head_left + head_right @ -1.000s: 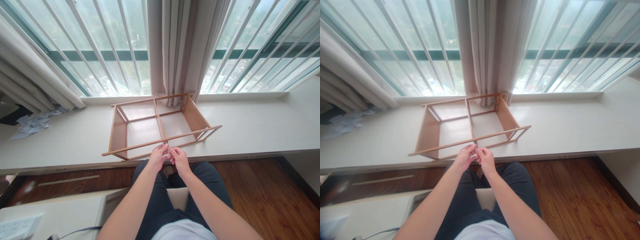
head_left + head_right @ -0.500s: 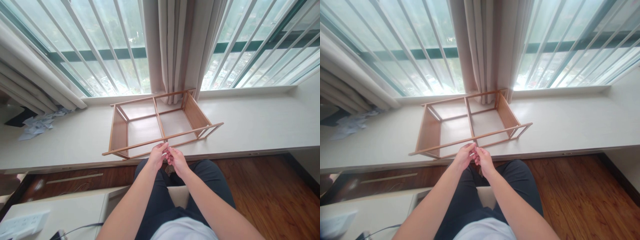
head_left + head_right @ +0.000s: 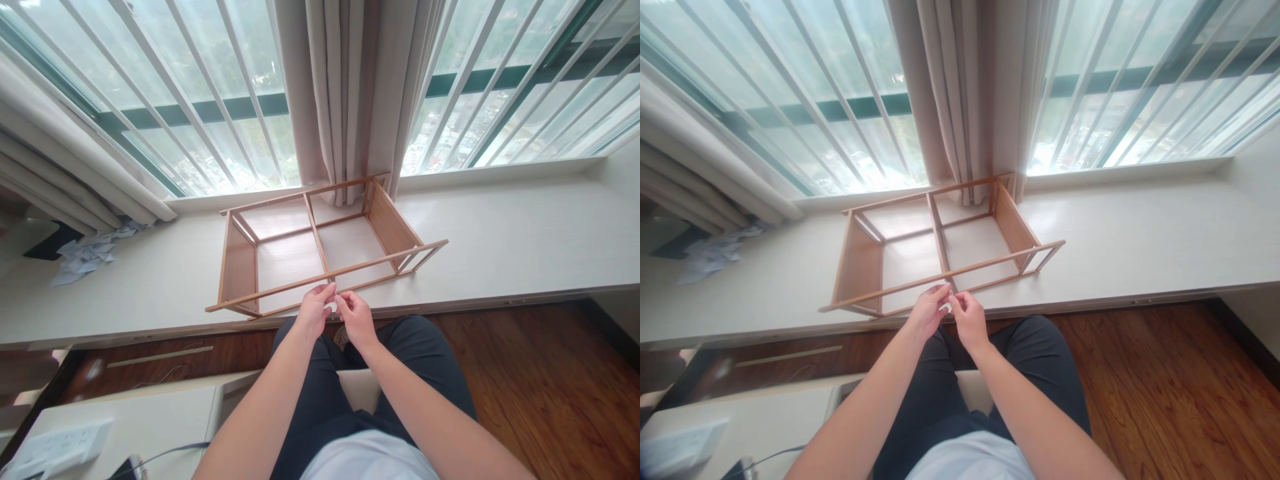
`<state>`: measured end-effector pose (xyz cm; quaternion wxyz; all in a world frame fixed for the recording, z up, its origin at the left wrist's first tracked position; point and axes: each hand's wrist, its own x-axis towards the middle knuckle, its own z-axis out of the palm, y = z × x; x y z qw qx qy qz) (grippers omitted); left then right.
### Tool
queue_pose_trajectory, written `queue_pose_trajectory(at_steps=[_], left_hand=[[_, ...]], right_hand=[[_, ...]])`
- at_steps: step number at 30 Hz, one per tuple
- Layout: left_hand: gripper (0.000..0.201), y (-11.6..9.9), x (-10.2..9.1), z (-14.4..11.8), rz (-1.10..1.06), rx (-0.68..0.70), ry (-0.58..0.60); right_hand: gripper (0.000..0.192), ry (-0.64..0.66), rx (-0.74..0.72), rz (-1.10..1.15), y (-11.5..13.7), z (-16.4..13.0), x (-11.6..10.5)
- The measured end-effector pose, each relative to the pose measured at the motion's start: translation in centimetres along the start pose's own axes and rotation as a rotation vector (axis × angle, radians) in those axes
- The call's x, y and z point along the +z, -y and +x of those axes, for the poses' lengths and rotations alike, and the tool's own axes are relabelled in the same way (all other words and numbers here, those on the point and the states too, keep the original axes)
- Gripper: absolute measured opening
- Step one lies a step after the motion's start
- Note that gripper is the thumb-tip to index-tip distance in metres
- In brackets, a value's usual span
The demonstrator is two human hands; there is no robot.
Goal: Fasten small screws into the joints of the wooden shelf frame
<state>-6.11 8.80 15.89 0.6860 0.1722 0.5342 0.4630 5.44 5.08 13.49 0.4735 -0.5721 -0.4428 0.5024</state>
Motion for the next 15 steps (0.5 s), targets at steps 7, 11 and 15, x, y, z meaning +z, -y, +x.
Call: queue_pose_trajectory(at_steps=[7,11,15], left_hand=[[0.048,0.12,-0.03,0.16,0.019,-0.004,0.016],[0.045,0.14,-0.19,0.23,0.03,0.007,0.016],[0.044,0.2,-0.52,0.42,0.041,0.014,0.044]], right_hand=[[0.035,0.071,0.071,0.143,-0.06,0.4,0.29],[0.037,0.097,0.126,0.272,0.16,0.56,0.59],[0.038,0.104,0.202,0.381,0.7,0.52,0.7]])
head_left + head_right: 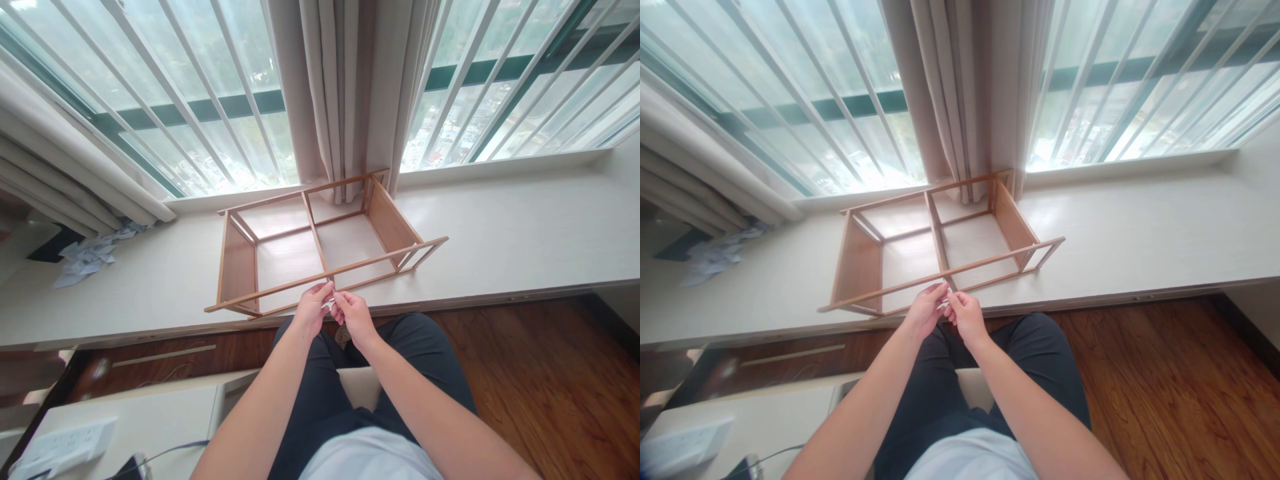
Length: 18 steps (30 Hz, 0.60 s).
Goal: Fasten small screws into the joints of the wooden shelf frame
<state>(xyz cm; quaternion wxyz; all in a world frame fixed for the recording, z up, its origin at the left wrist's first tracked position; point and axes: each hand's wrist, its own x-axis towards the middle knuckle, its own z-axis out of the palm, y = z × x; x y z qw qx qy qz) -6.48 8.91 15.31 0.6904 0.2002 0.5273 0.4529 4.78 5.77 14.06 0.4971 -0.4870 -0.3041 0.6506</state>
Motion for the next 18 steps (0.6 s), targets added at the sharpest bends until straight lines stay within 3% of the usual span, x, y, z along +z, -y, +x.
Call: queue_pose_trajectory(at_steps=[10,14,18], left_hand=[[0.052,0.2,-0.77,0.36,-0.017,-0.009,0.108],[0.048,-0.06,-0.57,0.25,-0.02,-0.005,0.089],[0.041,-0.3,-0.42,0.23,-0.015,0.001,0.024]], right_hand=[[0.039,0.112,0.156,0.232,0.55,-0.17,0.12],[0.039,0.119,0.13,0.195,0.47,-0.01,0.01],[0.038,0.064,0.029,0.015,0.23,0.15,-0.33]])
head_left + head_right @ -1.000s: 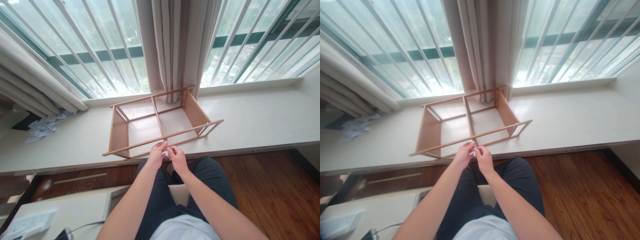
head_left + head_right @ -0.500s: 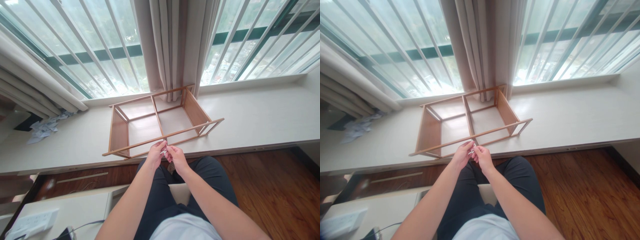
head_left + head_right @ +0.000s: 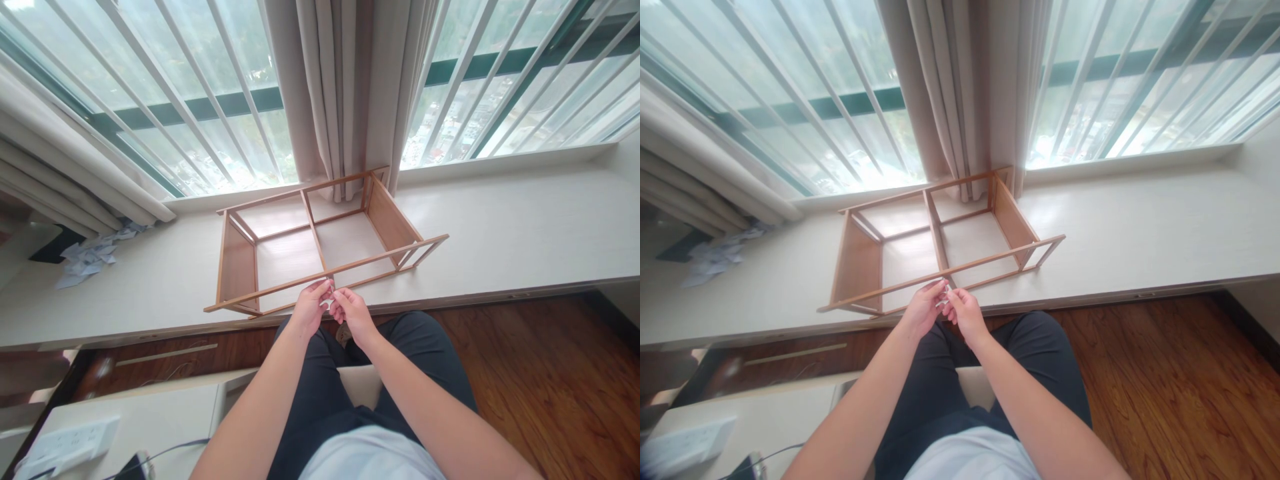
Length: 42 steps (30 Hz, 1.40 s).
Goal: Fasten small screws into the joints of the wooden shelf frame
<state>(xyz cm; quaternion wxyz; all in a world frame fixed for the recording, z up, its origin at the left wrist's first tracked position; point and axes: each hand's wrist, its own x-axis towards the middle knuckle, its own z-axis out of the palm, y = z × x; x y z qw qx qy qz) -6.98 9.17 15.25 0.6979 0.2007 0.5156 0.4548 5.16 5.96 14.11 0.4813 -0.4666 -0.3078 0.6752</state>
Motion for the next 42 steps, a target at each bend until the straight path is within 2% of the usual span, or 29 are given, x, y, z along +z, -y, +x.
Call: queue_pose_trajectory(at_steps=[5,9,19,27,33,42], left_hand=[[0.038,-0.2,0.2,0.0,-0.024,-0.005,0.009],[0.035,-0.3,0.3,-0.2,-0.05,-0.004,0.01],[0.038,-0.3,0.3,-0.1,-0.029,-0.017,-0.019],[0.037,-0.3,0.5,-0.6,-0.044,-0.013,0.006],[0.04,0.0,0.4,-0.8,-0.041,-0.019,0.004],[0.04,0.0,0.5,-0.8,-0.066,-0.008,0.004]], right_hand=[[0.03,-0.022,-0.227,-0.34,0.0,-0.5,-0.7],[0.025,-0.029,-0.32,-0.533,0.3,-0.8,-0.8],[0.028,-0.026,-0.26,-0.412,0.1,-0.7,-0.8],[0.029,-0.036,-0.281,-0.462,-0.1,-0.9,-0.8],[0.03,-0.05,-0.348,-0.563,-0.1,-1.2,-0.9],[0.026,-0.1,-0.404,-0.637,0.2,-1.2,-0.7]])
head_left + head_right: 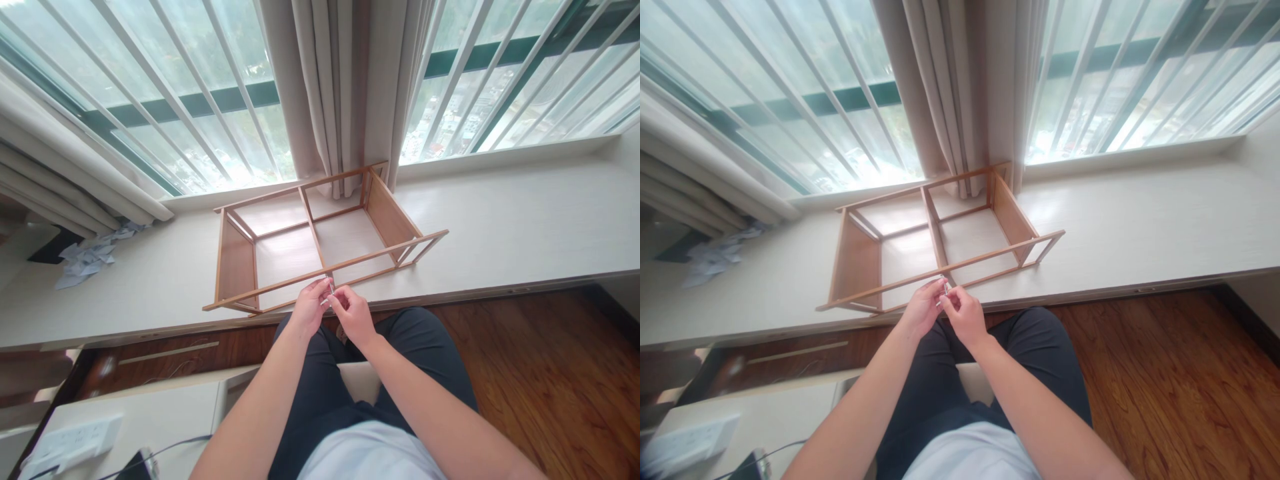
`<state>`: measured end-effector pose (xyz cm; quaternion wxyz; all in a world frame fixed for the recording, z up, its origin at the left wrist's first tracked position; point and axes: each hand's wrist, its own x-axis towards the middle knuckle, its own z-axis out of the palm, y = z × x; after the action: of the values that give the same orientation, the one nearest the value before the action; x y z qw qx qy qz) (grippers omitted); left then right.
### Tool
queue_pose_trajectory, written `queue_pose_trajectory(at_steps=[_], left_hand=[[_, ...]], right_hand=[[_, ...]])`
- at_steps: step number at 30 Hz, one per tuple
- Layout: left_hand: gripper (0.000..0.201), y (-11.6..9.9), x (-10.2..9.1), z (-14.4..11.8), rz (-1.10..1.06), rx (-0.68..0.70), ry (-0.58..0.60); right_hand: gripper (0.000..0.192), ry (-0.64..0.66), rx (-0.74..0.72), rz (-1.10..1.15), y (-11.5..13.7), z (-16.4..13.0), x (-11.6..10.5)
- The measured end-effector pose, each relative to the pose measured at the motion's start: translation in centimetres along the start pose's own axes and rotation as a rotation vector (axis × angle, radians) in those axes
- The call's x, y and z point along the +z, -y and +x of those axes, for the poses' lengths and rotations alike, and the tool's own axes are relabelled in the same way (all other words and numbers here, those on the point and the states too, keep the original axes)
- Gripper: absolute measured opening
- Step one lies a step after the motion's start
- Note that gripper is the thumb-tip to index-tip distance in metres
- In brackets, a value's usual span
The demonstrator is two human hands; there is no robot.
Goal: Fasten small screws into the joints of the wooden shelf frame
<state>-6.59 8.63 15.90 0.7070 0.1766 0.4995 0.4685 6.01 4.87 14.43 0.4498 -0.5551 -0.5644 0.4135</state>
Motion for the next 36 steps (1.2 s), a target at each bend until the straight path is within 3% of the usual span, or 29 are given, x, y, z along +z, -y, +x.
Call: queue_pose_trajectory(at_steps=[18,26,32,36], left_hand=[[0.038,-0.1,-0.1,0.4,-0.006,0.006,-0.004],[0.04,0.3,-0.5,1.0,0.037,0.004,0.045],[0.045,0.4,-0.5,1.1,0.062,0.0,0.059],[0.045,0.3,-0.4,1.0,0.057,-0.003,0.061]], right_hand=[[0.026,-0.013,0.023,0.053,0.0,0.4,0.3],[0.03,0.036,0.175,0.435,-0.6,0.7,0.7],[0.032,0.119,0.402,0.852,-0.3,1.0,1.0],[0.033,0.164,0.474,0.965,0.1,1.0,0.9]])
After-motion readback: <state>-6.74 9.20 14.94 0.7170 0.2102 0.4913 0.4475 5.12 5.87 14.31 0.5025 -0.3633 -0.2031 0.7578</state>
